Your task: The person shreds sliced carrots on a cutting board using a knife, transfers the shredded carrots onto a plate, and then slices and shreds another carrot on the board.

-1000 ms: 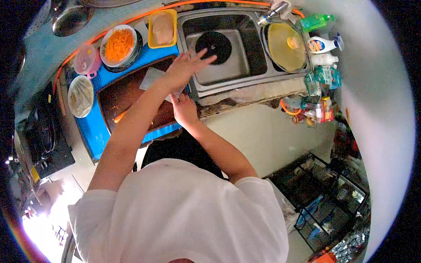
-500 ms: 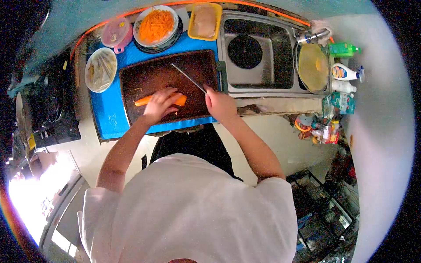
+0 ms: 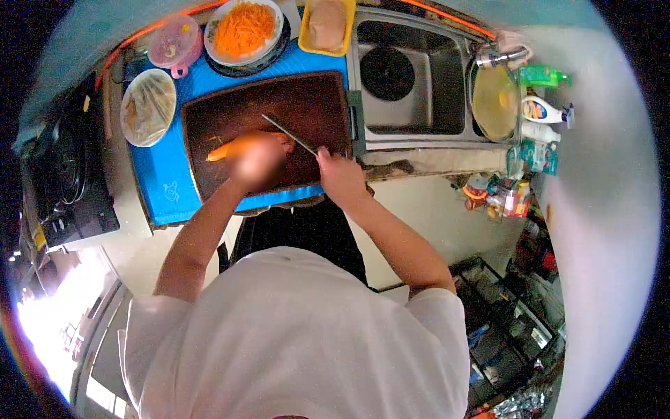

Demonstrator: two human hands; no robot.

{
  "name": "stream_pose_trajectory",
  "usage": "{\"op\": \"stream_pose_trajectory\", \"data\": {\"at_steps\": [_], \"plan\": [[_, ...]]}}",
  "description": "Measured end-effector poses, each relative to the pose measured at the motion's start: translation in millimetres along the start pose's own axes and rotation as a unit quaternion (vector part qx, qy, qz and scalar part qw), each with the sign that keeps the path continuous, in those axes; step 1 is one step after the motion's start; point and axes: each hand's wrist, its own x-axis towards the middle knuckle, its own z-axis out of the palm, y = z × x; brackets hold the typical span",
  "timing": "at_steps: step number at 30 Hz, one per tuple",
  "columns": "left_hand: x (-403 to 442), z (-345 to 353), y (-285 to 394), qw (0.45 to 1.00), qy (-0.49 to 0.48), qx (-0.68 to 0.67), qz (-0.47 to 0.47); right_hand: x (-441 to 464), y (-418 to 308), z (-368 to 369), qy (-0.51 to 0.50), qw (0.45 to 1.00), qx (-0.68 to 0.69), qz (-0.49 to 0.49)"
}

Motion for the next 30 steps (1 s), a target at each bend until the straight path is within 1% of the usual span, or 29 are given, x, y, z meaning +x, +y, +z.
{"op": "stream_pose_trajectory", "data": {"at_steps": [1, 2, 5, 8, 11, 12, 15, 18, 24, 25, 27, 30], "plan": [[5.5, -16.4, 20.2, 0.994, 0.022, 0.096, 0.05, 0.2, -2.7, -5.1, -0.008, 1.0, -0.003, 0.003], [9.1, -26.4, 30.3, 0.975, 0.044, 0.192, 0.102, -1.0, -4.7, -9.8, -0.021, 1.0, -0.012, -0.001], [1.2, -16.6, 14.2, 0.974, 0.003, 0.209, 0.084, -10.5, -13.7, -28.7, -0.049, 0.998, -0.033, -0.012], [-16.7, 8.6, -18.7, 0.975, -0.064, 0.208, 0.037, -22.6, -20.7, -39.6, -0.059, 0.997, -0.037, -0.017], [-22.9, 15.5, -7.2, 0.967, -0.011, 0.252, 0.039, -26.5, -20.6, -40.8, -0.063, 0.997, -0.038, -0.026], [-20.8, 14.8, -6.8, 0.967, 0.005, 0.247, 0.057, -28.2, -21.1, -42.6, -0.068, 0.996, -0.044, -0.027], [-15.2, 9.4, -5.1, 0.982, -0.023, 0.188, 0.014, -26.2, -17.9, -44.2, -0.093, 0.995, -0.029, -0.018], [-12.0, 9.0, -4.3, 0.981, 0.033, 0.185, 0.046, -25.1, -12.0, -57.6, -0.121, 0.992, -0.031, -0.011], [-15.2, 12.4, -3.9, 0.978, 0.021, 0.205, 0.019, -31.2, -6.6, -67.0, -0.157, 0.987, -0.034, -0.002], [-11.3, 11.8, -4.8, 0.981, 0.036, 0.189, 0.034, -29.3, -7.0, -67.9, -0.162, 0.986, -0.04, 0.003], [-8.4, 9.9, -1.5, 0.983, 0.065, 0.158, 0.058, -33.0, -2.5, -65.6, -0.141, 0.989, -0.037, 0.001], [6.8, -13.7, 21.1, 0.982, 0.04, 0.178, 0.039, -32.5, 8.4, -55.4, -0.095, 0.995, -0.02, -0.008]]}}
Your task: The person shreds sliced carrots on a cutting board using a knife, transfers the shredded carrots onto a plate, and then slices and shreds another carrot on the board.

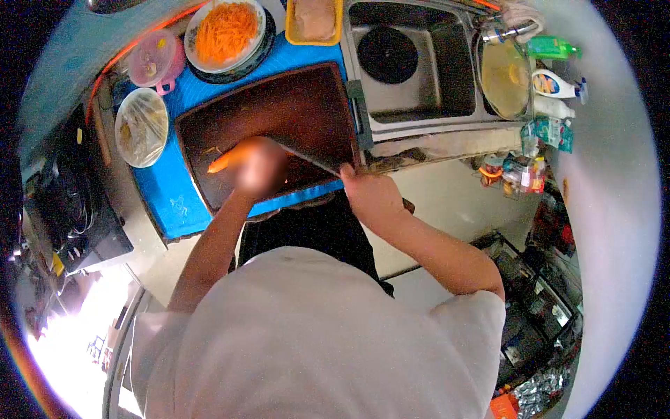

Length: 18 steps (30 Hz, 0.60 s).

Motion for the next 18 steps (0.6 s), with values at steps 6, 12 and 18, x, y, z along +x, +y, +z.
{"op": "stream_pose_trajectory", "data": {"at_steps": [6, 12, 18], "plan": [[5.4, 1.1, -4.6, 0.998, 0.044, 0.014, 0.033, 27.1, 4.4, 10.8, 0.044, 0.998, 0.035, 0.011], [-3.9, 0.5, -8.1, 0.998, 0.019, 0.014, 0.066, 25.6, -12.1, 26.3, 0.002, 0.998, 0.05, 0.022], [-18.2, 13.6, -16.9, 0.998, -0.016, 0.033, 0.048, 14.5, -28.3, 10.0, -0.003, 0.999, 0.025, 0.029]]}}
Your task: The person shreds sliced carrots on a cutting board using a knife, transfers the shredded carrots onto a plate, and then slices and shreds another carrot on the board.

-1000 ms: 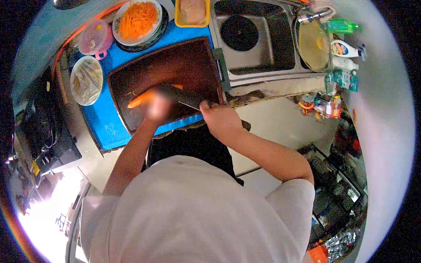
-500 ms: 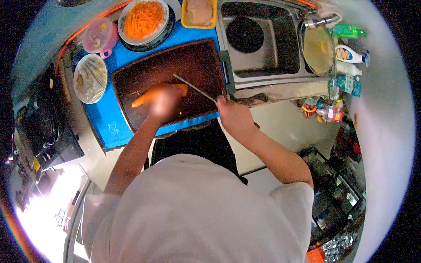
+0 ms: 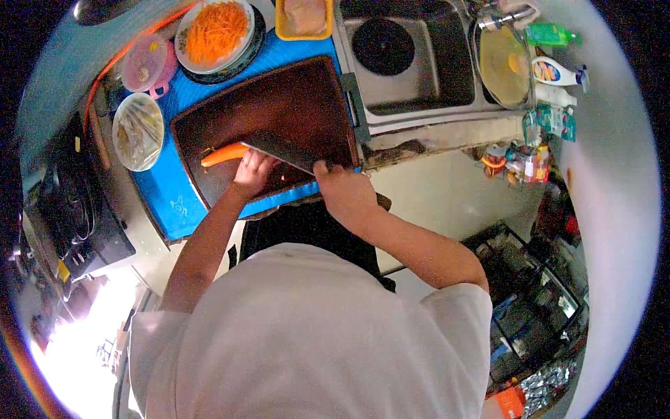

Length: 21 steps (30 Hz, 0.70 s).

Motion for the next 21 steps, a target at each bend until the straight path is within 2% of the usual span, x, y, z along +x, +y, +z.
{"op": "stream_pose_trajectory", "data": {"at_steps": [5, 8, 17, 21], "plan": [[-5.7, 2.8, -2.0, 1.0, -0.008, -0.008, -0.018, -16.4, -7.0, -4.1, -0.028, 1.0, -0.008, 0.012], [-10.5, 5.6, -6.2, 0.999, -0.022, -0.004, -0.023, -19.8, -9.0, -5.5, 0.002, 1.0, -0.024, 0.014], [-5.3, 0.1, -5.1, 1.0, -0.022, 0.0, -0.007, -27.0, -4.0, -12.5, -0.053, 0.998, -0.007, 0.035], [-3.5, -0.6, -4.5, 0.999, -0.022, -0.014, -0.025, -25.0, -5.3, -9.1, -0.03, 0.999, 0.004, 0.028]]}}
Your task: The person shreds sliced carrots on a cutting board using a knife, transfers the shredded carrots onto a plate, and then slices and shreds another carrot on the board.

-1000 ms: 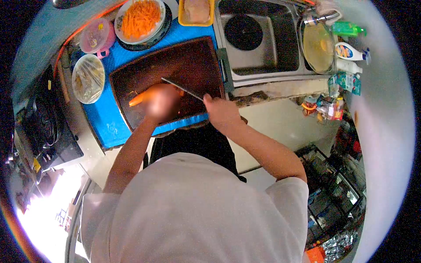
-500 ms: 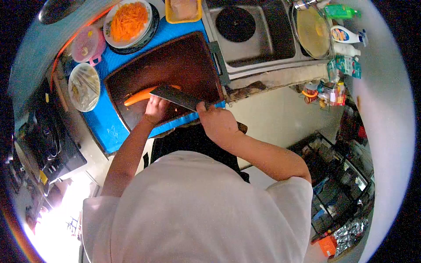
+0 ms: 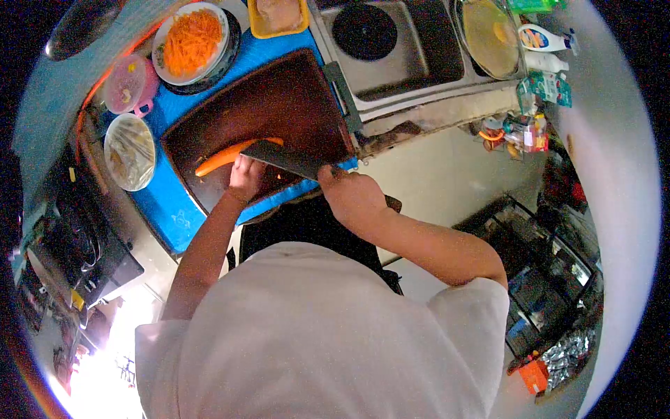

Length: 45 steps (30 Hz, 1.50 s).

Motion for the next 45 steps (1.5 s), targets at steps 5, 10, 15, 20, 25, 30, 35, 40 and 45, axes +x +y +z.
{"op": "stream_pose_trajectory", "data": {"at_steps": [5, 10, 15, 20, 25, 30, 35, 40, 45], "plan": [[-0.6, 1.1, -2.4, 1.0, 0.014, -0.011, 0.014, 23.4, 1.8, 7.0, 0.003, 0.999, 0.029, -0.016], [13.3, -9.3, 6.0, 0.998, 0.049, -0.04, 0.023, 72.4, -0.1, 32.6, 0.032, 0.997, 0.017, -0.063], [9.5, -5.2, 5.6, 0.998, 0.059, -0.026, 0.018, 58.9, 5.0, 22.8, 0.029, 0.998, 0.018, -0.052], [2.3, -1.9, -1.3, 0.999, 0.052, 0.002, 0.016, 7.8, 10.8, -2.1, -0.007, 0.999, -0.022, -0.036], [1.7, 8.6, -0.6, 0.995, 0.103, -0.005, 0.014, 5.1, 15.4, -0.8, -0.042, 0.999, -0.018, -0.016], [7.2, 2.6, 2.4, 0.995, 0.098, -0.001, 0.02, 29.8, 11.9, 15.3, -0.002, 0.999, 0.015, -0.045], [11.9, -4.3, 5.6, 0.995, 0.092, -0.009, 0.02, 76.7, 1.2, 30.9, 0.028, 0.995, 0.021, -0.09], [12.2, -9.1, 10.7, 0.995, 0.094, -0.012, 0.019, 70.7, 5.6, 30.1, 0.022, 0.995, 0.015, -0.092], [-9.0, 4.6, -3.9, 0.999, 0.036, 0.004, 0.006, 20.0, 9.4, 1.8, 0.015, 0.997, 0.008, -0.069]]}}
